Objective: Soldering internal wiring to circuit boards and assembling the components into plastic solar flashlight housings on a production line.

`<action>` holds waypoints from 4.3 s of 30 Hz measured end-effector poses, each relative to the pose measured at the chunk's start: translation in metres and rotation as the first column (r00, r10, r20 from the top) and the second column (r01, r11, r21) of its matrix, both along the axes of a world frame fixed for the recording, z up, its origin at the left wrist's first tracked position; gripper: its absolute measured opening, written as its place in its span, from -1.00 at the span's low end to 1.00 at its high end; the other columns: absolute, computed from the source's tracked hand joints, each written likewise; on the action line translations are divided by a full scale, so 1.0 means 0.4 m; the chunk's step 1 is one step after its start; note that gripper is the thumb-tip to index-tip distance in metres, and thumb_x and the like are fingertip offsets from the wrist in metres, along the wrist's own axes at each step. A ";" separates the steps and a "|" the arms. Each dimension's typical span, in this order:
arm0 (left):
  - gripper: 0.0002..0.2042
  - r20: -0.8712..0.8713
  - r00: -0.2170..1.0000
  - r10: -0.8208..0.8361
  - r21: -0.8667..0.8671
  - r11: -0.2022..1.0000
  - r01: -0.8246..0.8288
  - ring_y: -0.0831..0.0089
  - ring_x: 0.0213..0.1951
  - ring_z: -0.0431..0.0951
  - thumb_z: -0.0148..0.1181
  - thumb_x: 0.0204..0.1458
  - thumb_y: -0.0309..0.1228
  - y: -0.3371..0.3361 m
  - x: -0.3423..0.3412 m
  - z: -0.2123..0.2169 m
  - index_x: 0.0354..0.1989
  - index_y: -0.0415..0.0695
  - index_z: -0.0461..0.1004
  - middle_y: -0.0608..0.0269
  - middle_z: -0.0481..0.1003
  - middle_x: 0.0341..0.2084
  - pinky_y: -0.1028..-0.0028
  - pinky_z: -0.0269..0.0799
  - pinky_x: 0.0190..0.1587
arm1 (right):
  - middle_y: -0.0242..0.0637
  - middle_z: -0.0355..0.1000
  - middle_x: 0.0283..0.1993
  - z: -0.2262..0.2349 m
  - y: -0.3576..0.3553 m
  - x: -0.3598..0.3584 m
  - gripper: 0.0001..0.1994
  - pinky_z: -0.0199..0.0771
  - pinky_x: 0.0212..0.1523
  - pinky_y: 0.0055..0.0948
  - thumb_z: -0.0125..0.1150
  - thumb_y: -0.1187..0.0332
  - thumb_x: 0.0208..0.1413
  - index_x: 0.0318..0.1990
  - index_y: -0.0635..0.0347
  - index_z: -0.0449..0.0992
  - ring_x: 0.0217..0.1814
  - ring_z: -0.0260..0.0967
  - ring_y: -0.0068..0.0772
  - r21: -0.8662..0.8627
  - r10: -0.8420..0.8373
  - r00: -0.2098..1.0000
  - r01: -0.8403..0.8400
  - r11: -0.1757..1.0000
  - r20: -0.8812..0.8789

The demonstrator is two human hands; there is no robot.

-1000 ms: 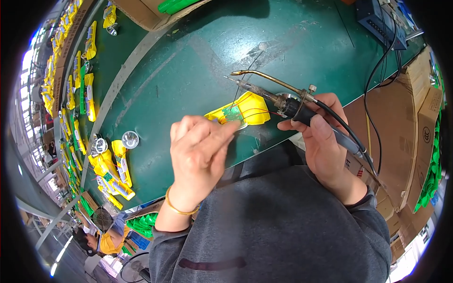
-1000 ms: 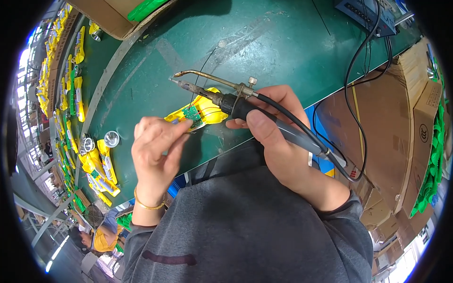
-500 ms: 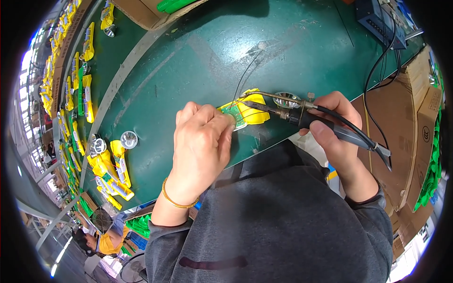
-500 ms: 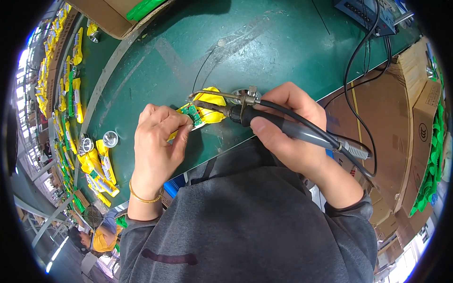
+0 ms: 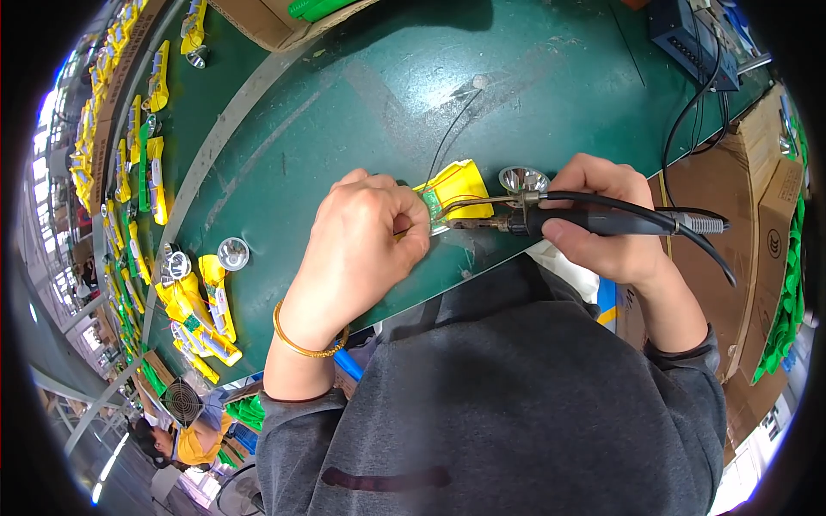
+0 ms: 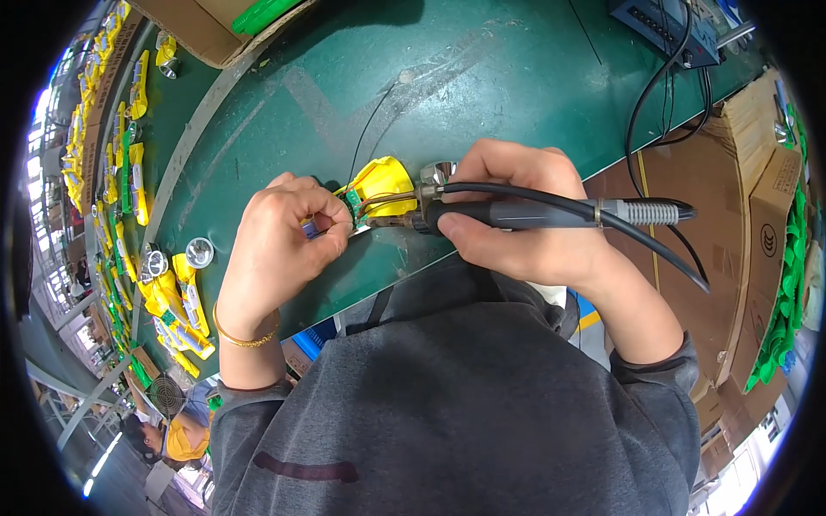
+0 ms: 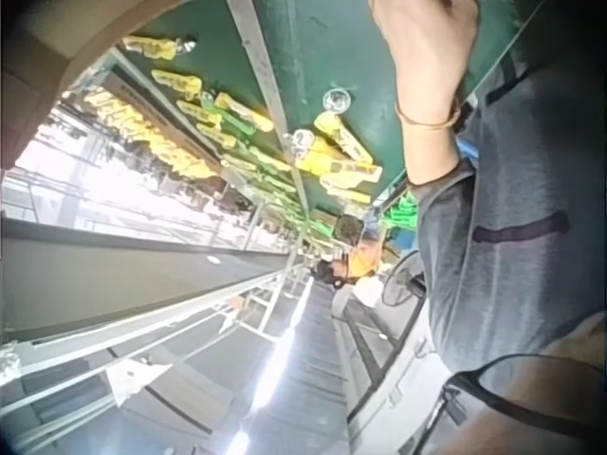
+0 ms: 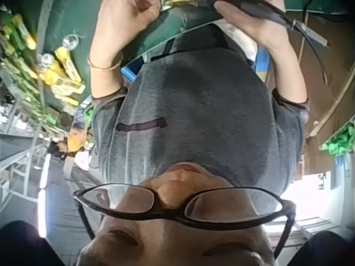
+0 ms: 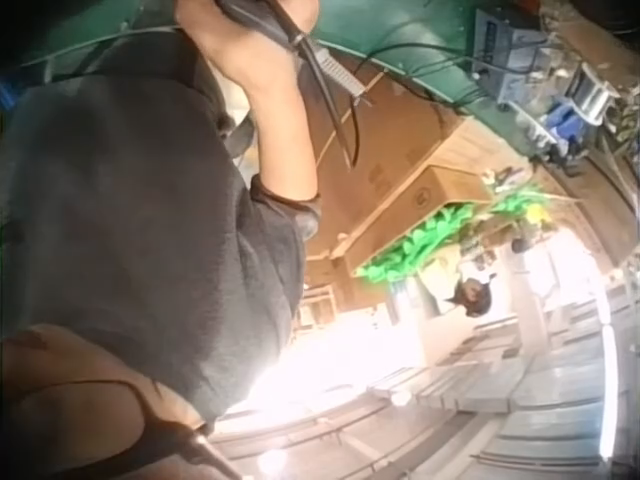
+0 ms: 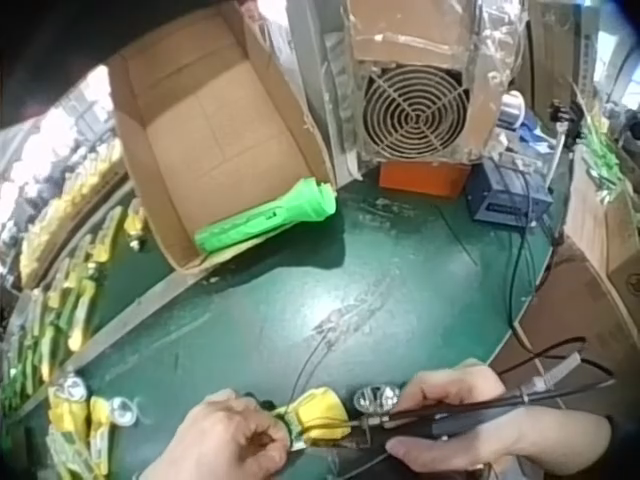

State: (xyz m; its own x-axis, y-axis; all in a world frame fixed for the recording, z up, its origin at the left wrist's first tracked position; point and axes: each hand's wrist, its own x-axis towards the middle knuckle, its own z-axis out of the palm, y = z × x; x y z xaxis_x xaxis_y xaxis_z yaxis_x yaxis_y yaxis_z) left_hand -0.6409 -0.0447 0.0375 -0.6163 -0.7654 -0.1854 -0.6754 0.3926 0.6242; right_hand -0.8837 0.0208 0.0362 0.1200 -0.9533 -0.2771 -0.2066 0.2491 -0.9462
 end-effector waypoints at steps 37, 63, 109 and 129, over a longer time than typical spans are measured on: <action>-0.91 -0.241 0.965 0.100 -0.288 0.942 -0.170 0.33 -0.38 0.50 0.24 -0.17 -0.58 -0.106 -0.019 0.069 -0.46 -0.21 0.48 0.20 0.49 -0.50 0.42 0.39 -0.25 | -0.23 0.41 -0.50 -0.017 0.028 -0.108 -0.89 0.47 -0.45 -0.52 0.11 0.46 0.01 -0.36 0.33 0.36 -0.53 0.42 -0.46 0.040 -0.456 0.709 0.519 0.854 0.537; -0.52 0.072 0.996 -0.053 0.011 0.999 0.052 0.19 -0.28 0.53 0.37 -0.26 -0.35 -0.532 -0.024 0.029 -0.12 -0.28 0.41 0.05 0.52 -0.37 0.33 0.42 -0.17 | -0.19 0.44 -0.45 -0.055 0.040 -0.037 -0.92 0.50 -0.38 -0.44 0.08 0.49 0.11 -0.27 0.32 0.39 -0.45 0.46 -0.39 0.099 -0.493 0.644 0.547 0.831 0.585; -0.89 -0.233 0.961 -0.149 -0.470 0.882 0.023 0.37 -0.30 0.49 0.22 -0.22 -0.50 0.006 -0.200 -0.055 -0.45 -0.09 0.56 0.35 0.48 -0.51 0.31 0.31 -0.14 | -0.34 0.37 -0.46 -0.079 -0.059 -0.019 -0.84 0.39 -0.35 -0.49 -0.02 0.27 0.19 -0.24 0.17 0.35 -0.38 0.32 -0.56 0.059 -0.487 0.541 0.625 0.778 0.686; -0.91 -0.519 0.354 0.778 0.479 0.608 -0.633 0.47 -0.35 0.44 0.19 -0.07 -0.63 0.098 0.030 -0.081 -0.38 -0.23 0.53 0.24 0.50 -0.47 0.54 0.33 -0.22 | -0.29 0.37 -0.41 -0.115 -0.129 0.032 -0.85 0.35 0.08 -0.21 0.00 0.32 0.15 -0.27 0.21 0.34 -0.30 0.34 -0.47 0.174 -0.230 0.730 0.153 0.973 0.644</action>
